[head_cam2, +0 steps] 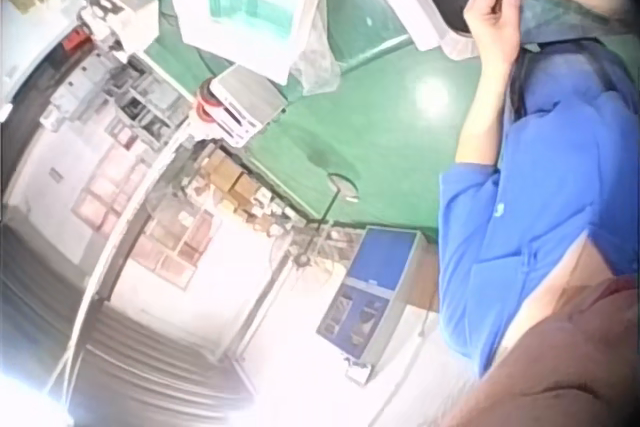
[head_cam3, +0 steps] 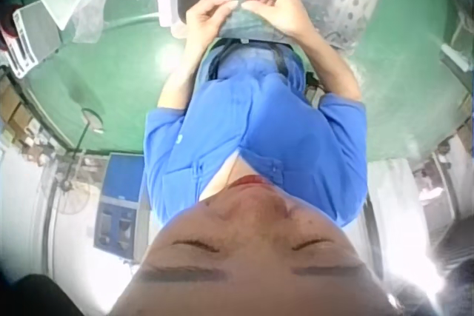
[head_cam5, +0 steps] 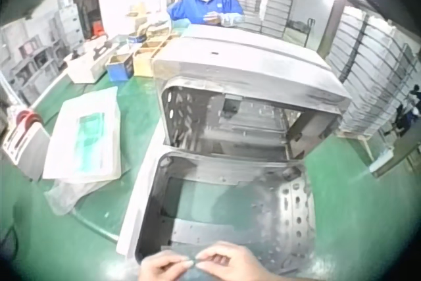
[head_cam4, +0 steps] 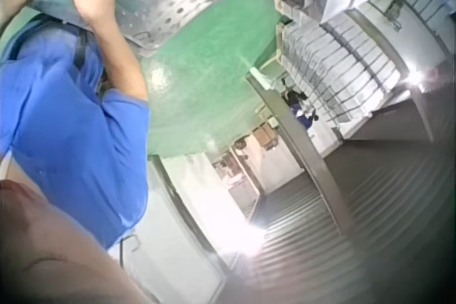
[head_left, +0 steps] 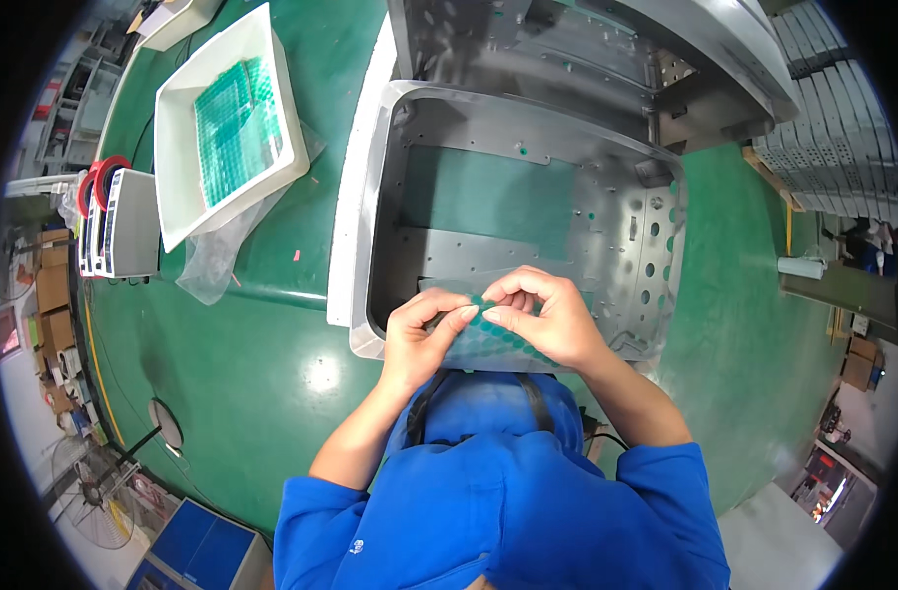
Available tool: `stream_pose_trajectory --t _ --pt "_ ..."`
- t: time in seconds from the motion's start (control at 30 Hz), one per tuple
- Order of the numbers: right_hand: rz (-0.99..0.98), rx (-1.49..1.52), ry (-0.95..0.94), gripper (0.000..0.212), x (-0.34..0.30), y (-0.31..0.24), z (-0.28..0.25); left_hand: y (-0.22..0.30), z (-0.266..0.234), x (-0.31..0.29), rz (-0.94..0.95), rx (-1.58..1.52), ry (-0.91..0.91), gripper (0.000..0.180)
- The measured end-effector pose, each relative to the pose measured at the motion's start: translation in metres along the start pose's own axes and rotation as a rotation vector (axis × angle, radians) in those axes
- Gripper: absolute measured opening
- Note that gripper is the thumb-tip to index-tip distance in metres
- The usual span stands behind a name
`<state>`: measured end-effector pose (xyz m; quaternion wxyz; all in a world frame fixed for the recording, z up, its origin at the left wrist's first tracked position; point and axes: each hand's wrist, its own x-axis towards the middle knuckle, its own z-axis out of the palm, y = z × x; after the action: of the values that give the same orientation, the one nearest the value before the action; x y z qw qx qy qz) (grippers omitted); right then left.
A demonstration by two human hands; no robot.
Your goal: Apply green circular stickers to the interior of metal enclosures.
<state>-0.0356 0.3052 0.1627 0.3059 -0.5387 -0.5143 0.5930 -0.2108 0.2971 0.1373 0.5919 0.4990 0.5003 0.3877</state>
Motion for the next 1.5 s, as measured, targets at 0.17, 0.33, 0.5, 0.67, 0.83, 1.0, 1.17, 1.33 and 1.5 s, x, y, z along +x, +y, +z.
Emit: stream_pose_trajectory --t 0.17,0.33,0.5,0.67,0.83,1.0,1.17,1.33,1.5 --pt "0.012 0.067 -0.026 0.012 0.004 0.006 -0.003 -0.001 -0.001 0.001 0.096 0.123 -0.003 0.004" --pt "-0.08 0.185 0.034 0.011 0.001 0.016 -0.002 -0.009 0.003 0.001 0.061 0.172 0.03 0.006" --pt "-0.173 -0.01 0.122 0.013 -0.005 0.017 -0.002 -0.017 0.011 0.004 0.057 0.109 0.049 0.004" --pt "-0.271 -0.147 0.233 0.01 -0.015 0.016 -0.001 -0.024 0.014 0.002 0.002 -0.008 0.005 0.005" --pt "-0.273 -0.236 0.269 0.01 -0.021 0.019 0.003 -0.027 0.011 -0.003 0.03 0.005 -0.011 0.005" --pt "-0.319 -0.29 0.284 0.009 -0.023 0.019 0.014 -0.032 0.008 -0.01 0.043 -0.026 0.023 0.005" --pt "-0.424 -0.423 0.269 0.008 -0.023 0.024 0.028 -0.034 0.0 -0.016 -0.033 -0.052 0.071 0.007" --pt "-0.405 -0.204 0.244 0.007 -0.017 0.022 0.022 -0.032 -0.002 -0.015 0.008 -0.035 0.135 0.01" --pt "-0.411 -0.009 0.617 0.005 -0.003 0.003 -0.058 -0.025 -0.006 -0.009 0.116 -0.006 0.222 0.014"
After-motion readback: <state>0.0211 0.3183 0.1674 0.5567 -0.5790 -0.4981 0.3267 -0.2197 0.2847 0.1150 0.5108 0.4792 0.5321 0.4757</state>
